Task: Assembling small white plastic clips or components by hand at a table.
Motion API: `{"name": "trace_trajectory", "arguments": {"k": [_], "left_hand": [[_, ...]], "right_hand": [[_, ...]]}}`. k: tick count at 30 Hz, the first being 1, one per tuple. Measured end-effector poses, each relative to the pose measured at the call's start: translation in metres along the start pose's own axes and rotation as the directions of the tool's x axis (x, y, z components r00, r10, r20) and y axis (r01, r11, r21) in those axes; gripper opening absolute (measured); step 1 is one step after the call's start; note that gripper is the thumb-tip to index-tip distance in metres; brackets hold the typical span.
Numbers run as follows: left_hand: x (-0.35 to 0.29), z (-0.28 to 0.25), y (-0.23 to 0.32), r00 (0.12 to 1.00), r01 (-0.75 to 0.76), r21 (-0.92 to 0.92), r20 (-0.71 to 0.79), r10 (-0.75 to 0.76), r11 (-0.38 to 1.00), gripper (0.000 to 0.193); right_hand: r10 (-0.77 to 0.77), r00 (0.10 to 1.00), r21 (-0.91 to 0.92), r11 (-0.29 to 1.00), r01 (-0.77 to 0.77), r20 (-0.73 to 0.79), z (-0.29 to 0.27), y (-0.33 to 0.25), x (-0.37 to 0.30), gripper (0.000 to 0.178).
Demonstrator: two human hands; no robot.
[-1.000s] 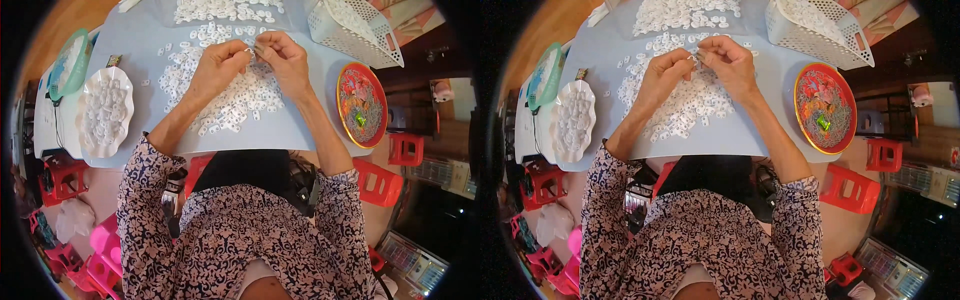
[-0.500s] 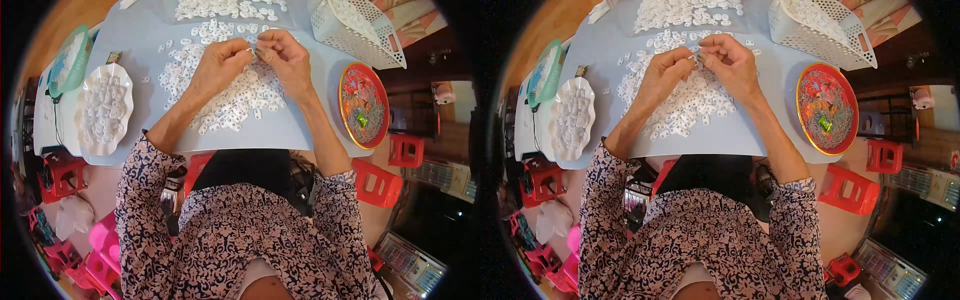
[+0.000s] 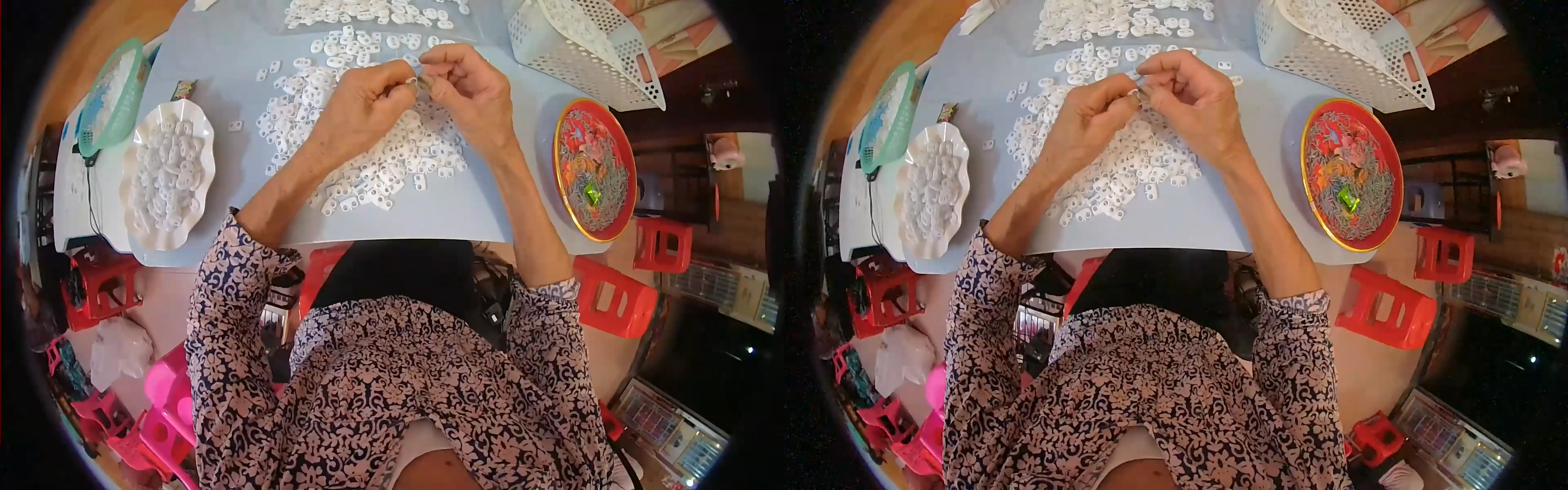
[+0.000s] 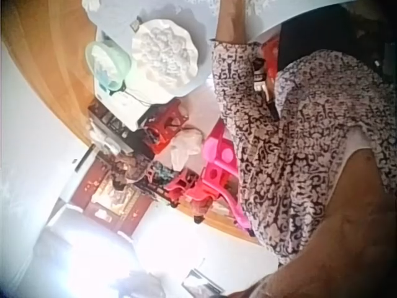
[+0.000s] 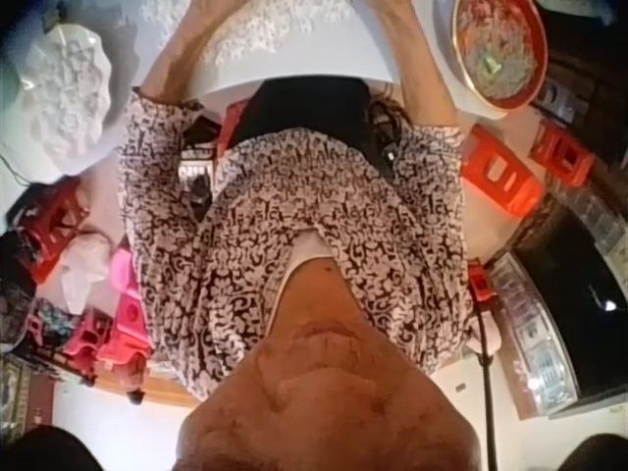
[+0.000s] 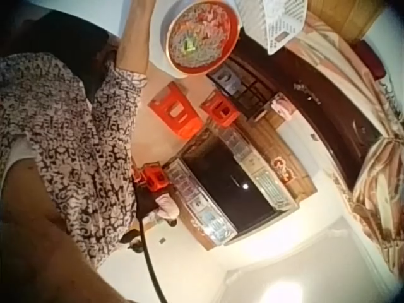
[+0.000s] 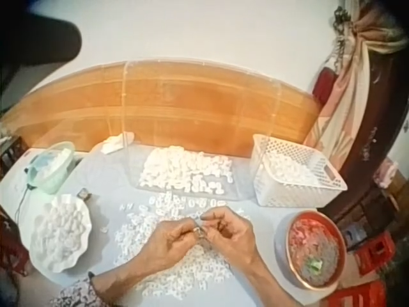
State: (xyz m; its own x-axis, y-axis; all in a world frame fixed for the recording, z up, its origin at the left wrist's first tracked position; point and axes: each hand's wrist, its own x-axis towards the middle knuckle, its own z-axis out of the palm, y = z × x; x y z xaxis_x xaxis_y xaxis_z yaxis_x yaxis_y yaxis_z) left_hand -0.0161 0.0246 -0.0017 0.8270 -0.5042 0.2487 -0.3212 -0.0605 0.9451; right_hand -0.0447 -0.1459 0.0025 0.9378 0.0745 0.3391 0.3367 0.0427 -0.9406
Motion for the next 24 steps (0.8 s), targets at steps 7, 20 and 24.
{"name": "trace_trajectory", "arguments": {"k": [7, 20, 24], "left_hand": [[0.002, -0.004, 0.001, 0.998, 0.021, -0.074, 0.054, -0.017, 0.997, 0.018], [0.0, 0.008, 0.002, 0.975, -0.178, 0.103, -0.113, 0.19, 0.979, 0.014], [0.001, 0.003, 0.003, 0.998, 0.006, 0.029, -0.063, -0.004, 1.0, 0.016]], "right_hand": [[0.086, 0.996, -0.001, 0.996, -0.086, -0.004, -0.002, 0.003, -0.002, 0.009], [0.095, 0.989, -0.049, 0.994, -0.102, -0.117, 0.007, 0.006, -0.003, 0.017], [0.145, 0.985, -0.037, 0.988, -0.149, -0.098, 0.003, 0.003, -0.004, 0.019]]}}
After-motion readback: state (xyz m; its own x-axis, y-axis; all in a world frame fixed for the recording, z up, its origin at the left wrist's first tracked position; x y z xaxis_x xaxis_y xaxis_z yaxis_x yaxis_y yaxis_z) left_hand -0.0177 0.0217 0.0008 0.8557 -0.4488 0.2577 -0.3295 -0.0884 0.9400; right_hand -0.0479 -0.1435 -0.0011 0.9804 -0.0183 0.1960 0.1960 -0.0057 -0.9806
